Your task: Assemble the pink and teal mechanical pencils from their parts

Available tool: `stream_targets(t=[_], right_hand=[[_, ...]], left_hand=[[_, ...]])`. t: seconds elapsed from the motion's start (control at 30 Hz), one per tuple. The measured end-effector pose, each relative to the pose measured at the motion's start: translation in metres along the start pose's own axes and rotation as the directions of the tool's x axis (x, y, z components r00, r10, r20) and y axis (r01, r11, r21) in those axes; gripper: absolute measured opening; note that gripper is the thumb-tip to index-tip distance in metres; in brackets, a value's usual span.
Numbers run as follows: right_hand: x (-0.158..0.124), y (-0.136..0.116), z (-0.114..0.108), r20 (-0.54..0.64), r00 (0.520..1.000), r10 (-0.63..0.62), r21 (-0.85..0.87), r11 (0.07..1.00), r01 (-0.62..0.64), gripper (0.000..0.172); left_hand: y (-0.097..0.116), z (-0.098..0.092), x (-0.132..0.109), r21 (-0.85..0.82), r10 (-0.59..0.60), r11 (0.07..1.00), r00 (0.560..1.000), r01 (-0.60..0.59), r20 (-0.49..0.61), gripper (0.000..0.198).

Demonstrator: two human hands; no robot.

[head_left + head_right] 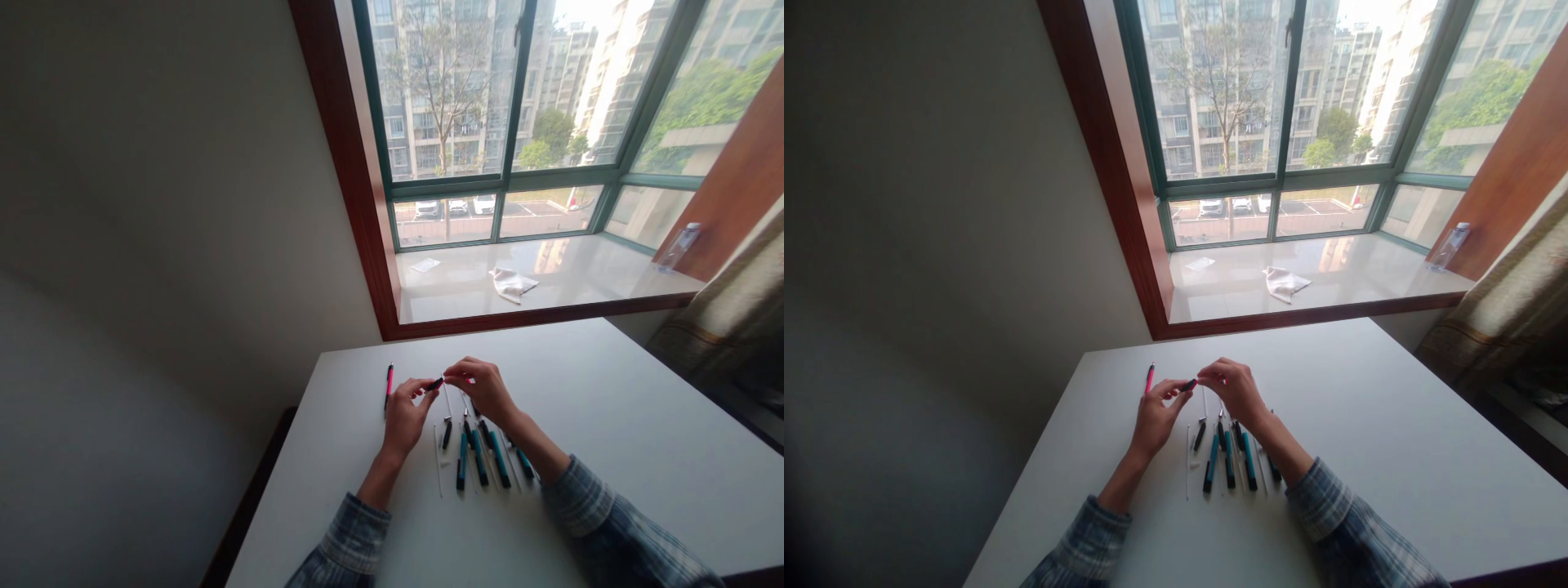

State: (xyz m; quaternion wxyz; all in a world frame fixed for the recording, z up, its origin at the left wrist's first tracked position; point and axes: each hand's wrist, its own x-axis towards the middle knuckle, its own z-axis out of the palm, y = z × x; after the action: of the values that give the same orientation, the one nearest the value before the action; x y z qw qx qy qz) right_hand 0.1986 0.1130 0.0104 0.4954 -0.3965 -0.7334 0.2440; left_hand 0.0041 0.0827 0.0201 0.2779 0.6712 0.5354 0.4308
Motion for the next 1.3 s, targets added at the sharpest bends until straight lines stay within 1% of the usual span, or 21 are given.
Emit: stream_targets(t=[0.1,0.3,0.43,0.53,0.7,0.8,0.97,1.03,1.07,1.13,1.17,1.23,1.3], right_hand=[[0.0,0.0,-0.001,0.012,1.0,-0.016,-0.016,1.0,0.016,0.017],[0.001,-0.004,-0.002,0.043,0.999,-0.018,-0.01,1.0,0.018,0.025],[0.001,-0.009,-0.005,0.084,0.995,-0.055,-0.039,0.998,0.058,0.022],[0.0,-0.009,-0.004,0.083,0.994,-0.068,-0.028,0.997,0.07,0.02],[0.0,-0.004,-0.001,0.057,0.998,0.012,0.086,0.996,-0.017,0.021],[-0.001,0.0,0.001,0.019,0.997,0.07,0.097,0.993,-0.071,0.019],[-0.003,0.003,0.002,0.085,0.992,0.09,0.115,0.988,-0.099,0.016],[-0.002,0.004,-0.002,0.055,0.995,0.079,0.068,0.994,-0.082,0.016],[-0.001,0.004,-0.006,0.025,0.997,0.072,0.017,0.997,-0.072,0.017],[0.0,0.007,-0.016,-0.023,0.998,0.052,-0.129,0.99,-0.054,0.017],[0.0,0.008,-0.02,-0.024,0.999,0.041,-0.21,0.977,-0.045,0.016],[0.0,0.011,-0.026,0.037,0.999,0.024,-0.344,0.939,-0.01,0.013],[-0.002,0.014,-0.026,0.139,0.99,0.019,-0.422,0.905,0.042,0.011]], left_hand=[[0.001,0.0,0.0,-0.012,0.001,1.0,1.0,0.0,0.004,0.024],[0.001,0.0,0.0,-0.029,-0.013,1.0,1.0,0.013,0.008,0.026],[0.002,0.0,-0.001,-0.007,-0.006,1.0,1.0,0.006,0.019,0.026],[0.002,0.0,0.0,0.002,-0.001,1.0,1.0,0.001,0.02,0.025],[-0.001,0.001,0.001,-0.019,-0.006,1.0,1.0,0.006,0.014,0.024],[-0.004,0.002,0.001,-0.04,-0.029,0.999,1.0,0.029,0.002,0.024],[-0.008,0.003,0.001,-0.055,-0.03,0.998,1.0,0.03,0.007,0.023],[-0.01,0.002,0.002,-0.063,-0.035,0.997,0.999,0.034,-0.011,0.024],[-0.011,0.002,0.002,-0.067,-0.044,0.997,0.999,0.043,-0.023,0.024],[-0.013,0.002,0.003,-0.07,-0.069,0.995,0.997,0.066,-0.046,0.026],[-0.014,0.002,0.003,-0.071,-0.08,0.995,0.995,0.076,-0.053,0.027],[-0.015,0.002,0.003,-0.075,-0.091,0.993,0.994,0.087,-0.058,0.029],[-0.016,0.002,0.003,-0.076,-0.09,0.993,0.994,0.085,-0.058,0.029]])
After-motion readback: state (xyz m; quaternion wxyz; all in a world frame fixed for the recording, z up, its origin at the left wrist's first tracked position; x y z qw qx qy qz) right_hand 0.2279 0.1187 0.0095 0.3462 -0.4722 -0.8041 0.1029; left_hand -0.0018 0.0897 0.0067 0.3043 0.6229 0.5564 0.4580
